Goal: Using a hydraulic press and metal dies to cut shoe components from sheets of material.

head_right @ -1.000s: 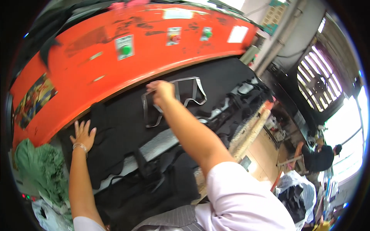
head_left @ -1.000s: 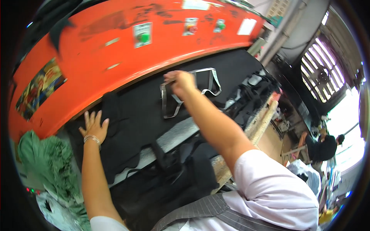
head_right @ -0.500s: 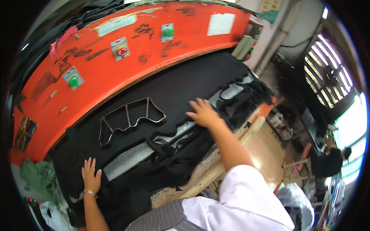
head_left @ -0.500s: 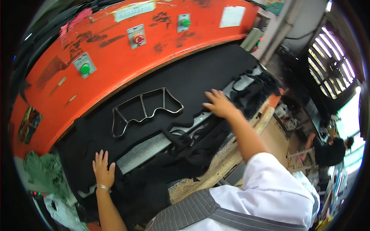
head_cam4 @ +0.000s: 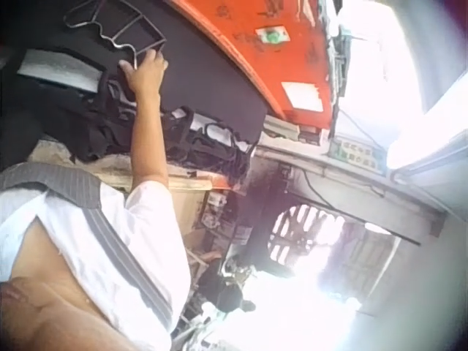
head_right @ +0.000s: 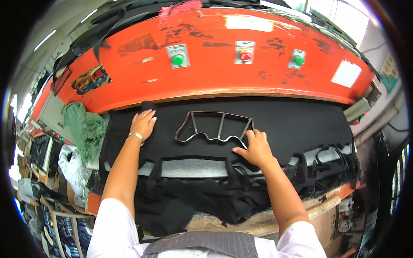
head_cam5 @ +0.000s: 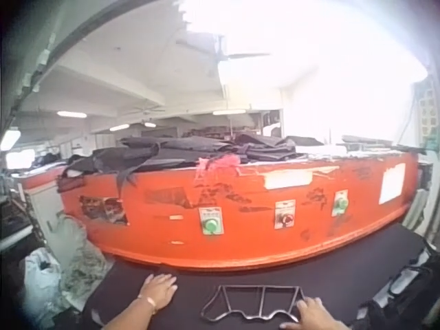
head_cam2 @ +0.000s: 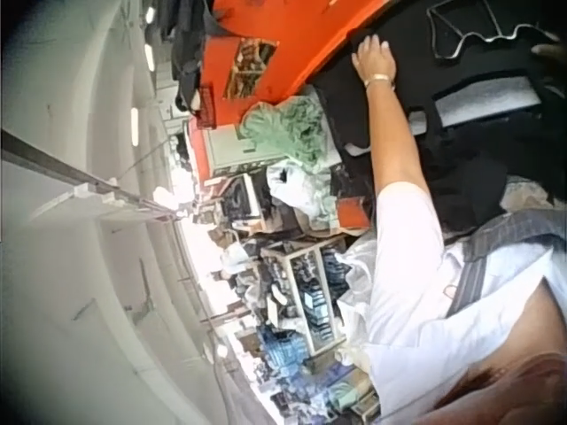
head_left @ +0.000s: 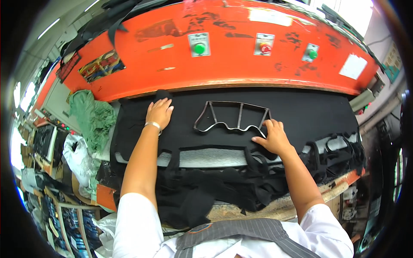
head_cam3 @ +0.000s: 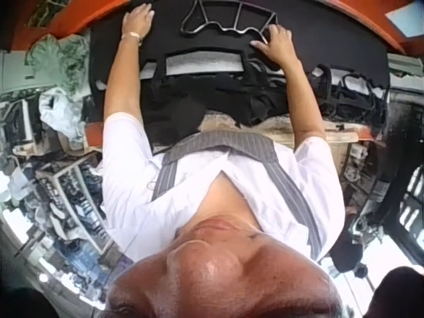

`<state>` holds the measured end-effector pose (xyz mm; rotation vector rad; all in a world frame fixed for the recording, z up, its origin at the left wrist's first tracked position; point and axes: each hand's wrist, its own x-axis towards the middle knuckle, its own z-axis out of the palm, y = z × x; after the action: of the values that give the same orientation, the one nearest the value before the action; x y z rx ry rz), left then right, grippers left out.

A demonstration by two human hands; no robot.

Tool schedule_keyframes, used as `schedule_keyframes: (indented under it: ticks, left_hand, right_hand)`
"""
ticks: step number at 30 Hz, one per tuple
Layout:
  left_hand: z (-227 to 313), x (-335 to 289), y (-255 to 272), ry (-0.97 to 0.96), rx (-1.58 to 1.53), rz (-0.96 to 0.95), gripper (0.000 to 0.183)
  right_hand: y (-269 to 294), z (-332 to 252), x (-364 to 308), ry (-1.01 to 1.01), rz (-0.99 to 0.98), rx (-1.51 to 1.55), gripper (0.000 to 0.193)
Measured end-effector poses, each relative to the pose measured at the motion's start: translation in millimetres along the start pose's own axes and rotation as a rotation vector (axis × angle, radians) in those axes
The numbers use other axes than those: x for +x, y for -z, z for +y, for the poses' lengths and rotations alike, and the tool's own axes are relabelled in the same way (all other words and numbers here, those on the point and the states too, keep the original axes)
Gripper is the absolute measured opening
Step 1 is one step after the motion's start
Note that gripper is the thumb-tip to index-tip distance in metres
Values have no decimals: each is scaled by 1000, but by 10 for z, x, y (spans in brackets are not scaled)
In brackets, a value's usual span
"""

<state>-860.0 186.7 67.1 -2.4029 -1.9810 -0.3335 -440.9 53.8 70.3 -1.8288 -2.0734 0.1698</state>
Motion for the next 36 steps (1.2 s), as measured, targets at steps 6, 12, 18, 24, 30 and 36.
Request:
schedule_keyframes:
  ticks: [6, 12, 18, 24, 30, 36]
  left_hand:
    - [-322, 52, -82, 196, -43, -339, 67]
    - [-480, -851, -53, -178, -264, 76, 34]
    - [-617, -1455, -397, -102, -380, 222, 36]
    - [-665, -1485, -515, -57, -398, 279, 39]
    - [-673, -1442, -604, -23, -380, 321, 34]
    - [-650, -1345, -668, -9, -394, 413, 29]
  right_hand:
    - [-304, -126, 26, -28, 245, 28, 35]
    - [-445, -717, 119, -24, 201, 161, 29]
    - [-793, -1144, 226, 76, 178, 95, 29]
    - [-858, -1158, 213, -40, -34, 115, 74]
    - [-847, -838, 147, -73, -158, 39, 107]
    - [-874, -794, 187, 31, -90, 12, 103]
